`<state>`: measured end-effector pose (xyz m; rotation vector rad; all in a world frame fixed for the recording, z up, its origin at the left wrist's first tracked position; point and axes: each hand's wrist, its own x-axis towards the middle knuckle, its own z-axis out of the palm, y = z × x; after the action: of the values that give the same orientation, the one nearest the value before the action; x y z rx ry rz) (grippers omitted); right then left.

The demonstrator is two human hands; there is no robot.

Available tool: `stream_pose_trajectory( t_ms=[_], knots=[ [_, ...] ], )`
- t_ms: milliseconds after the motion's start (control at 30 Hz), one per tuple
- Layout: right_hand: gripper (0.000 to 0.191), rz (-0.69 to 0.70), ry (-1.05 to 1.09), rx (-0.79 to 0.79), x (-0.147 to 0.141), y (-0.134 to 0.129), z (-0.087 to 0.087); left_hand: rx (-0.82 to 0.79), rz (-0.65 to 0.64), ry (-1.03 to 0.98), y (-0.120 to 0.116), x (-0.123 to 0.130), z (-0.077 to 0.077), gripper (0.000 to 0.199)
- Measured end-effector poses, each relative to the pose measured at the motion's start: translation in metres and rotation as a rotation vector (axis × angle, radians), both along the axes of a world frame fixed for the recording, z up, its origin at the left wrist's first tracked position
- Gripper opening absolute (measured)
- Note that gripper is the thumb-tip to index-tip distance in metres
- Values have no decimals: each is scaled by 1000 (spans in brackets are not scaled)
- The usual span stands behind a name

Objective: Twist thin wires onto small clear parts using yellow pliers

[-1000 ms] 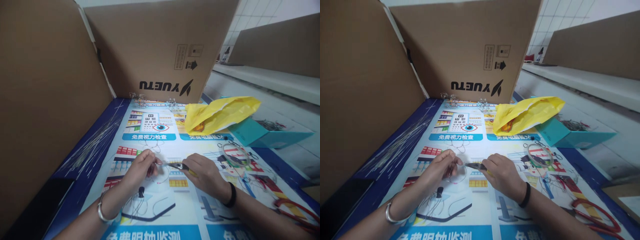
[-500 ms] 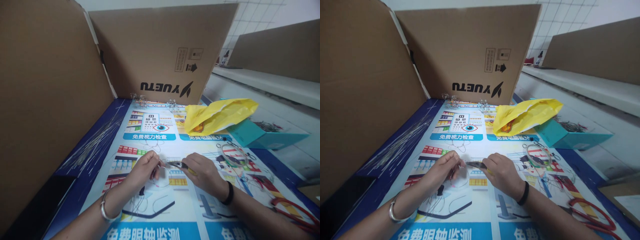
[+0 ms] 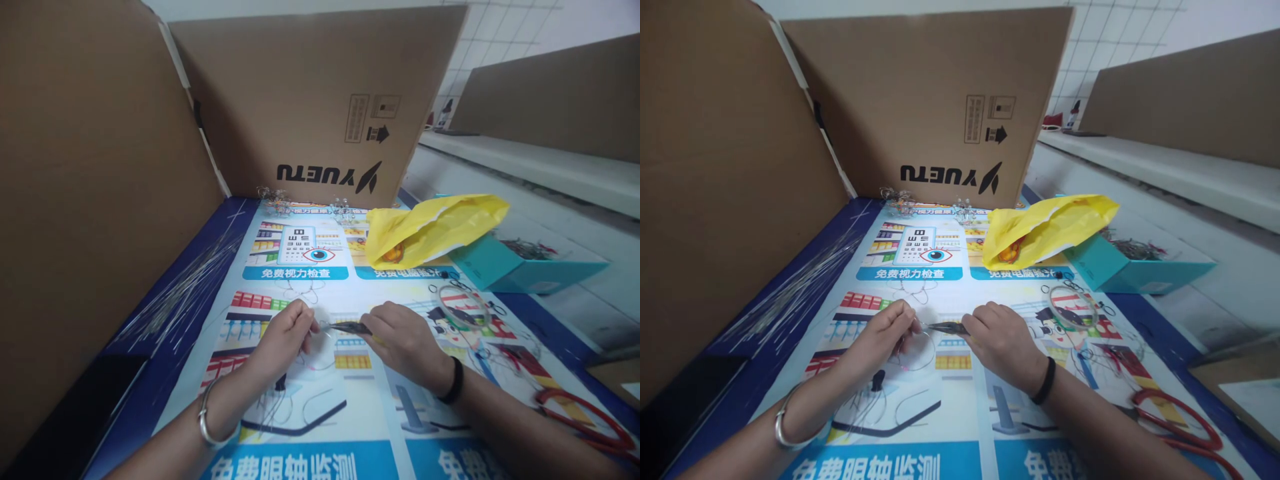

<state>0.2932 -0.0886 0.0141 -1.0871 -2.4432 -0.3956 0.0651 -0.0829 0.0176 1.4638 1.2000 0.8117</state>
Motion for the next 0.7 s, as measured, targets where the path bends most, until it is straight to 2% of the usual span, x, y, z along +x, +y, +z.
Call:
stream_pose_trajectory(
  t_ms=[400,700],
  knots=[
    [15,-6,-84,-23,-1,-1,3,0,17,-29,1,0,1,28],
    [13,4,59,-130,0,0,-3,-43,-18,-42,2,1,2,27]
  ],
)
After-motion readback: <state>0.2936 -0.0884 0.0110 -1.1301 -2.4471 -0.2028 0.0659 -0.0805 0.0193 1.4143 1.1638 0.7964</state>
